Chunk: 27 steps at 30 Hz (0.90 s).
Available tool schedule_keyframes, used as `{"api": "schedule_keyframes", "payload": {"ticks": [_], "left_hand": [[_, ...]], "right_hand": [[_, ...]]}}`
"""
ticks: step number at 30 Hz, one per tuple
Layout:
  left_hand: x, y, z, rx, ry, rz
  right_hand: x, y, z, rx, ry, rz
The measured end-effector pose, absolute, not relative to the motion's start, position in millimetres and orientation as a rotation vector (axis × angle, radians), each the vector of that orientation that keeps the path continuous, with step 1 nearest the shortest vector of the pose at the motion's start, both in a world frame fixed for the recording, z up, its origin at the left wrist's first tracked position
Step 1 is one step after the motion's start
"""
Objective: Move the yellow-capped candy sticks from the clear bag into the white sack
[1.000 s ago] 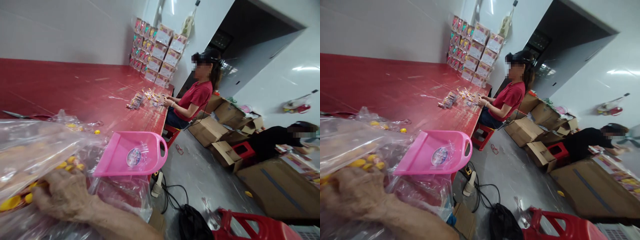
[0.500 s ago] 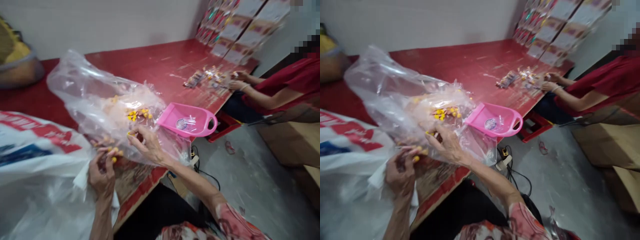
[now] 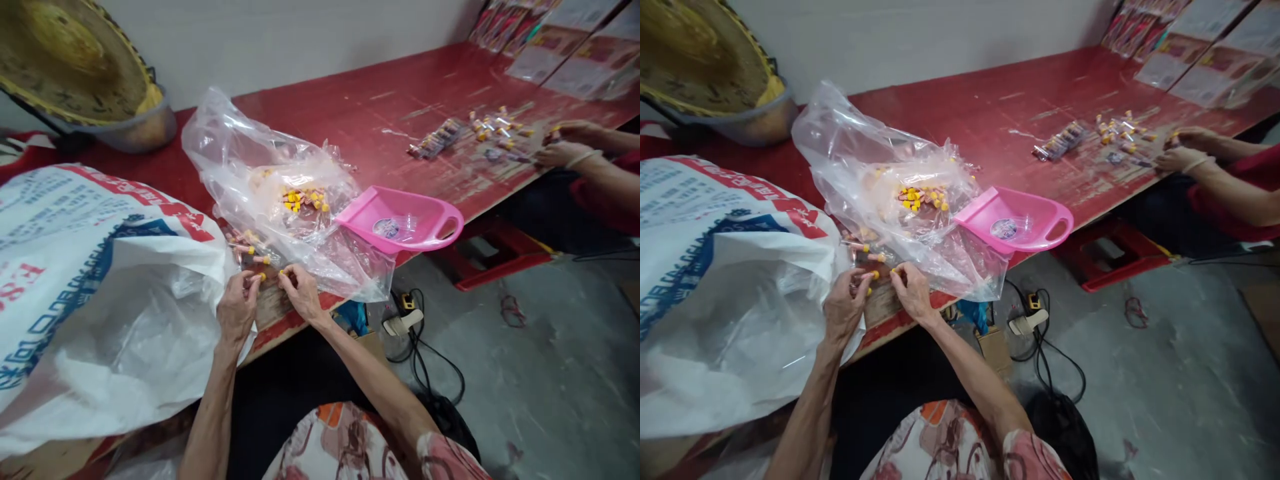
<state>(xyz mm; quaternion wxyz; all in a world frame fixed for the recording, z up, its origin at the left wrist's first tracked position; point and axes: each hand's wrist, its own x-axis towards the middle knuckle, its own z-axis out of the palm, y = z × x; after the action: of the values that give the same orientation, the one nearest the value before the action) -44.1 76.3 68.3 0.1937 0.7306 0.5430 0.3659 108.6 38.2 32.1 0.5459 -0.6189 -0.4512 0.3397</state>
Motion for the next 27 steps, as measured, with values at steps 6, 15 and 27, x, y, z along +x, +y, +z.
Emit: {"api": "schedule_keyframes", "payload": {"ticks": [6,15,27], "left_hand": [[-37,67,75,2.206,1.603,1.026],[-38,106,86,2.212,1.693,0.950],[-37,67,68,1.759,1.699,1.227]], "right_hand": [[110,37,36,-1.459,-1.101,0.768],[107,42,36,-1.509,-1.166,0.735],[112,37,33,-1.494,-1.069,0.704]]}}
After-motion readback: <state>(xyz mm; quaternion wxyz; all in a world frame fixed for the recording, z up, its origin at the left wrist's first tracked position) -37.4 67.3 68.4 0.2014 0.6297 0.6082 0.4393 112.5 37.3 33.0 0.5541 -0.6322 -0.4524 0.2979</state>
